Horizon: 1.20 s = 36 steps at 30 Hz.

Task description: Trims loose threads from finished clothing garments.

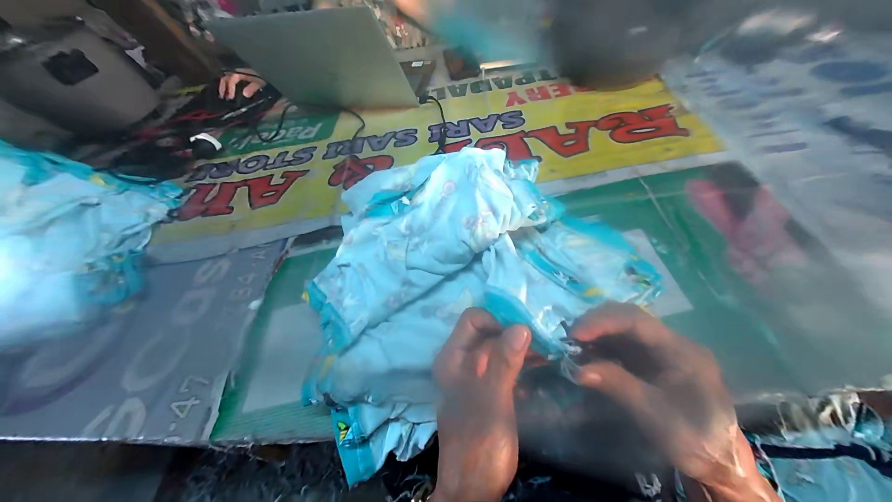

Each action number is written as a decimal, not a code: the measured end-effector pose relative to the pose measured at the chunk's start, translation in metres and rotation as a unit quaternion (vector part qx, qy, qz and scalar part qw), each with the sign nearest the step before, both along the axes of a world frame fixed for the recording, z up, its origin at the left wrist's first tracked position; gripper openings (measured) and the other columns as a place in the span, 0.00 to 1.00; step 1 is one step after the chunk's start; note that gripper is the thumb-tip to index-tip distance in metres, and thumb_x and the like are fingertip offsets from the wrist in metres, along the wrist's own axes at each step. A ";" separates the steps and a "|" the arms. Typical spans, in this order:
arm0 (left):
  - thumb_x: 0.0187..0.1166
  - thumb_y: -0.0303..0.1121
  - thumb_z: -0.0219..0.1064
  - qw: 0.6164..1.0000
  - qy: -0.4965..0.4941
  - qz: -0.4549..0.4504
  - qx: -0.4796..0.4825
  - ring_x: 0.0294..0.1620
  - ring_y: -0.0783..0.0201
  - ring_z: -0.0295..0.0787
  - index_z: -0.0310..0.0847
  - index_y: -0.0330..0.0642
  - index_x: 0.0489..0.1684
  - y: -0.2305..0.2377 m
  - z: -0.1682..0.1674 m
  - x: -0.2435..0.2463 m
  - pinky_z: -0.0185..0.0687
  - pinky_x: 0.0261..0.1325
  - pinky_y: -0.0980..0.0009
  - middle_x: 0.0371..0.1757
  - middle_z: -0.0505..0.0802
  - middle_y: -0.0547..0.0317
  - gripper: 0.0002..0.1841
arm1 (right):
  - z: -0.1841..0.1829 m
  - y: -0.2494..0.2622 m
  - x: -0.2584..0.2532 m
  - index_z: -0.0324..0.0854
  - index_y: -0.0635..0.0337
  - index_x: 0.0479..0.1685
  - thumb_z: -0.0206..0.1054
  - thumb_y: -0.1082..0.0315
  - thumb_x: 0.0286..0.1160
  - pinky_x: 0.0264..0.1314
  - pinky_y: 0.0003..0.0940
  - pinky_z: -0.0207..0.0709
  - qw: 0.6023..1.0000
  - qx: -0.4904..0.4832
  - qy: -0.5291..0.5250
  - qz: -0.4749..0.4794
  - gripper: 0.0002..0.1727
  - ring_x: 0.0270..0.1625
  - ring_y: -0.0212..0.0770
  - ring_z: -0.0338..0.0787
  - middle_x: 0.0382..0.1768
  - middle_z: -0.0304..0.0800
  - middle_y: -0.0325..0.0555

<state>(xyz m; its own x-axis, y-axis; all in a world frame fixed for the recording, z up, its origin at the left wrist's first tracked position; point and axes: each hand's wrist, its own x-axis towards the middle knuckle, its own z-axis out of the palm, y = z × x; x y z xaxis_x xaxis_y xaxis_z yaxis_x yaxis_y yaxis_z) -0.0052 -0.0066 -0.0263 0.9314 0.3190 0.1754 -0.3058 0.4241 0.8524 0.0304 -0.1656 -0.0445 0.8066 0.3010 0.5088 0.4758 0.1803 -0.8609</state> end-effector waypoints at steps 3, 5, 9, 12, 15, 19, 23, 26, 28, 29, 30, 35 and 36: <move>0.77 0.27 0.70 1.000 -0.012 0.001 0.009 0.35 0.73 0.91 0.85 0.42 0.36 0.000 -0.002 -0.001 0.90 0.42 0.76 0.33 0.91 0.62 0.01 | -0.002 -0.001 0.002 0.87 0.58 0.49 0.73 0.64 0.77 0.50 0.14 0.85 1.000 0.007 0.005 0.007 0.10 0.45 0.20 0.89 0.45 0.92 0.31; 0.77 0.27 0.70 1.000 -0.013 0.001 0.012 0.35 0.73 0.91 0.85 0.41 0.36 0.001 -0.003 -0.001 0.90 0.42 0.76 0.34 0.91 0.62 0.01 | -0.003 -0.001 0.001 0.87 0.58 0.48 0.72 0.64 0.78 0.49 0.14 0.85 1.000 0.009 0.005 0.005 0.09 0.45 0.19 0.89 0.45 0.92 0.31; 0.77 0.28 0.71 1.000 -0.020 0.003 0.015 0.36 0.72 0.91 0.85 0.42 0.37 0.002 -0.006 -0.001 0.90 0.44 0.75 0.35 0.91 0.62 0.02 | -0.005 -0.001 -0.001 0.85 0.59 0.52 0.74 0.62 0.77 0.51 0.16 0.87 1.000 0.003 0.006 0.000 0.12 0.47 0.21 0.90 0.47 0.91 0.32; 0.78 0.28 0.70 0.999 -0.026 0.010 0.044 0.35 0.75 0.90 0.84 0.44 0.36 0.001 -0.007 -0.001 0.88 0.43 0.78 0.34 0.90 0.66 0.02 | -0.003 -0.001 -0.002 0.85 0.60 0.50 0.74 0.62 0.77 0.49 0.15 0.86 1.000 -0.012 0.001 -0.012 0.12 0.45 0.20 0.89 0.45 0.91 0.34; 0.79 0.29 0.70 0.996 -0.038 0.009 0.079 0.35 0.78 0.88 0.84 0.46 0.36 0.000 -0.008 -0.001 0.87 0.43 0.80 0.33 0.89 0.69 0.02 | -0.002 -0.001 -0.001 0.86 0.61 0.50 0.74 0.63 0.76 0.49 0.14 0.86 1.000 -0.016 -0.005 -0.016 0.12 0.45 0.20 0.89 0.45 0.91 0.34; 0.78 0.30 0.71 0.995 -0.037 0.011 0.088 0.35 0.77 0.88 0.84 0.46 0.36 0.000 -0.009 -0.003 0.88 0.44 0.78 0.32 0.90 0.69 0.02 | -0.004 -0.002 0.000 0.87 0.60 0.47 0.73 0.64 0.78 0.50 0.14 0.86 1.000 -0.017 -0.009 -0.024 0.09 0.46 0.20 0.89 0.45 0.91 0.33; 0.79 0.29 0.69 0.999 -0.013 0.009 0.046 0.34 0.71 0.93 0.85 0.44 0.34 0.002 -0.008 -0.001 0.93 0.44 0.71 0.32 0.92 0.64 0.04 | -0.006 -0.001 -0.001 0.83 0.56 0.55 0.74 0.59 0.76 0.49 0.14 0.84 0.999 -0.002 -0.022 -0.028 0.15 0.47 0.18 0.88 0.48 0.90 0.29; 0.78 0.26 0.69 1.000 0.012 0.007 0.022 0.32 0.71 0.92 0.85 0.41 0.32 0.000 -0.005 0.000 0.92 0.41 0.72 0.30 0.91 0.61 0.05 | -0.005 0.008 -0.004 0.80 0.57 0.59 0.77 0.58 0.74 0.48 0.07 0.80 0.983 -0.082 -0.130 -0.097 0.20 0.47 0.15 0.84 0.48 0.85 0.34; 0.77 0.25 0.70 1.000 0.019 0.002 0.016 0.31 0.72 0.91 0.86 0.40 0.31 -0.001 -0.002 0.000 0.91 0.40 0.75 0.29 0.92 0.61 0.05 | -0.005 0.014 -0.001 0.84 0.59 0.49 0.73 0.66 0.77 0.45 0.09 0.77 0.954 -0.129 -0.211 -0.169 0.09 0.43 0.21 0.85 0.41 0.86 0.41; 0.77 0.25 0.70 1.000 0.022 0.001 0.018 0.31 0.73 0.91 0.86 0.41 0.30 -0.002 -0.002 0.000 0.91 0.40 0.75 0.29 0.92 0.62 0.05 | -0.004 0.015 0.000 0.85 0.59 0.45 0.71 0.69 0.77 0.46 0.11 0.77 0.948 -0.132 -0.226 -0.182 0.05 0.43 0.23 0.86 0.38 0.87 0.41; 0.77 0.26 0.71 1.000 0.020 0.001 0.020 0.31 0.73 0.91 0.86 0.41 0.30 -0.002 -0.003 -0.001 0.91 0.40 0.74 0.28 0.91 0.62 0.05 | -0.002 0.015 0.002 0.85 0.59 0.42 0.70 0.70 0.77 0.46 0.10 0.78 0.951 -0.124 -0.221 -0.178 0.03 0.43 0.22 0.86 0.37 0.88 0.40; 0.79 0.30 0.70 1.000 -0.009 -0.006 0.004 0.34 0.70 0.91 0.85 0.43 0.32 -0.003 -0.006 -0.006 0.92 0.44 0.70 0.31 0.90 0.62 0.05 | 0.005 0.012 -0.001 0.81 0.60 0.39 0.65 0.63 0.85 0.40 0.08 0.76 0.987 -0.038 -0.122 -0.100 0.10 0.38 0.16 0.83 0.35 0.85 0.35; 0.79 0.30 0.70 1.000 -0.009 -0.004 -0.001 0.34 0.71 0.91 0.84 0.43 0.32 -0.004 -0.005 -0.006 0.91 0.45 0.71 0.31 0.90 0.62 0.05 | 0.006 0.011 -0.004 0.81 0.59 0.40 0.65 0.62 0.86 0.41 0.08 0.76 0.986 -0.039 -0.131 -0.096 0.10 0.39 0.16 0.83 0.36 0.85 0.35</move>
